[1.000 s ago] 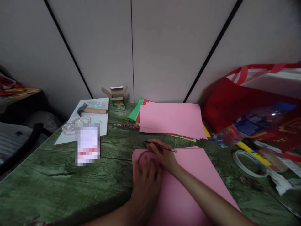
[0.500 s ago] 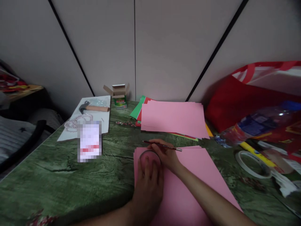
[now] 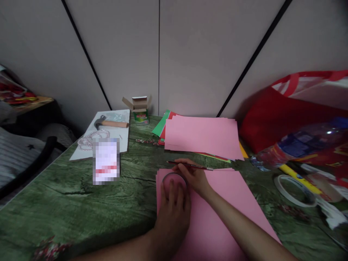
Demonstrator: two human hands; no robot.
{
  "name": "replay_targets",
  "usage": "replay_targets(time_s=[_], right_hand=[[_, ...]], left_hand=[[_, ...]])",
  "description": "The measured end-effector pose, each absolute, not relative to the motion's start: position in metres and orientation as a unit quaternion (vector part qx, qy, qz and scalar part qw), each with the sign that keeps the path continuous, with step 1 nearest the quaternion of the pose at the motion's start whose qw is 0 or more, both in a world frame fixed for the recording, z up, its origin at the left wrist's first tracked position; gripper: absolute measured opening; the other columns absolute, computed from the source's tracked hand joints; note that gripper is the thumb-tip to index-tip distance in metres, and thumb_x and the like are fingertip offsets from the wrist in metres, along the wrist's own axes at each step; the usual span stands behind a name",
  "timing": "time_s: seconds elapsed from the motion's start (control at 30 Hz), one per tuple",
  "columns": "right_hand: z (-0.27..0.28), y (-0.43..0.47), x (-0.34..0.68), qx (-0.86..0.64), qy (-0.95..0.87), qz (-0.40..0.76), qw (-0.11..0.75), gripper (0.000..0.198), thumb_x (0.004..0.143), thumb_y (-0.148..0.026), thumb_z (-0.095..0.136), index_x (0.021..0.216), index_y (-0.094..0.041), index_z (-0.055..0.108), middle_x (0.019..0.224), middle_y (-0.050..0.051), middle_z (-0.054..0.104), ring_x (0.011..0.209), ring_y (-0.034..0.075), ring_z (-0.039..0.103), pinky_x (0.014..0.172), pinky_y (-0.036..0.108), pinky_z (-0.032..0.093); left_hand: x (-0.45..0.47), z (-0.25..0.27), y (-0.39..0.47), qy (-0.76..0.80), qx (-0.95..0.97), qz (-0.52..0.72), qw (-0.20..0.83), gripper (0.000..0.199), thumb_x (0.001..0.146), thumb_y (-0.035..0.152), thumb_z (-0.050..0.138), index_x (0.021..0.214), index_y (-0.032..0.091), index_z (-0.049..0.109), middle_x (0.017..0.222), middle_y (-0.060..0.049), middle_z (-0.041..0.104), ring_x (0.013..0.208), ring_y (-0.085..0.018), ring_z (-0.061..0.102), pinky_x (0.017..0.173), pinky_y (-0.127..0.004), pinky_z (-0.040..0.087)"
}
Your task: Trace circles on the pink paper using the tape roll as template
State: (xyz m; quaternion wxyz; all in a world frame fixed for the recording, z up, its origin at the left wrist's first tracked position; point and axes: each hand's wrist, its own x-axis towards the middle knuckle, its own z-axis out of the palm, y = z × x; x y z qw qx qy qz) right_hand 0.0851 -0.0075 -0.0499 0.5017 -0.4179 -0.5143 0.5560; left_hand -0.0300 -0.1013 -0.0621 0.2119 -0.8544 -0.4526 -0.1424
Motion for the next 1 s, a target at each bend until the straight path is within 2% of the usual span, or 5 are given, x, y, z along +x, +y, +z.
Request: replay_targets(time_s=[0.2,0.4,0.53,0.87,1.0], right_hand=[[-0.0549,-0.0041,0.0838,-0.418,-0.484,0.566,0.520,0.029,0.074,-0.047,0.066,0.088,-0.022,0.061,0.073,0.002,0.070,0.074,0.019,0.069,0.076,0.038,0.056],[-0.0545,-0.0033,0.0831,-0.416,-0.491,0.566,0.516,0.029,0.074,-0.047,0.066,0.086,-0.022,0.061,0.071,0.001,0.070,0.073,0.019,0.069,0.074,0.038,0.057],[-0.0545,-0.0036,0.0836,-0.410,-0.498,0.564,0.515,0.027,0.075,-0.046,0.065,0.087,-0.022,0.061,0.072,0.001,0.070,0.074,0.019,0.069,0.075,0.037,0.056],[-0.0564,0.0004,0.0849,-0.409,-0.467,0.566,0.543,0.028,0.074,-0.045,0.067,0.086,-0.020,0.060,0.067,0.000,0.069,0.070,0.018,0.068,0.070,0.035,0.056],[-0.0567,-0.0001,0.0845,-0.412,-0.458,0.575,0.539,0.028,0.076,-0.047,0.065,0.082,-0.020,0.060,0.069,0.002,0.070,0.066,0.019,0.068,0.067,0.034,0.056]], left_hand=[[-0.0294,-0.0581,-0.0997,-0.483,-0.843,-0.135,0.194,0.036,0.082,0.024,0.051,0.116,0.016,0.058,0.128,-0.017,0.050,0.120,-0.037,0.045,0.092,-0.056,0.041],[-0.0292,-0.0596,-0.0989,-0.490,-0.833,-0.152,0.206,0.036,0.081,0.026,0.054,0.115,0.016,0.059,0.119,-0.016,0.056,0.109,-0.038,0.054,0.085,-0.055,0.047],[-0.0308,-0.0606,-0.0975,-0.479,-0.842,-0.153,0.194,0.036,0.080,0.024,0.054,0.115,0.015,0.058,0.121,-0.018,0.055,0.111,-0.038,0.053,0.087,-0.055,0.046],[-0.0342,-0.0636,-0.0952,-0.510,-0.833,-0.153,0.151,0.050,0.075,0.016,0.057,0.125,0.021,0.050,0.130,-0.019,0.046,0.120,-0.039,0.044,0.088,-0.053,0.045],[-0.0339,-0.0662,-0.0948,-0.509,-0.833,-0.153,0.158,0.055,0.074,0.015,0.057,0.128,0.021,0.048,0.129,-0.019,0.047,0.119,-0.039,0.046,0.087,-0.054,0.046]])
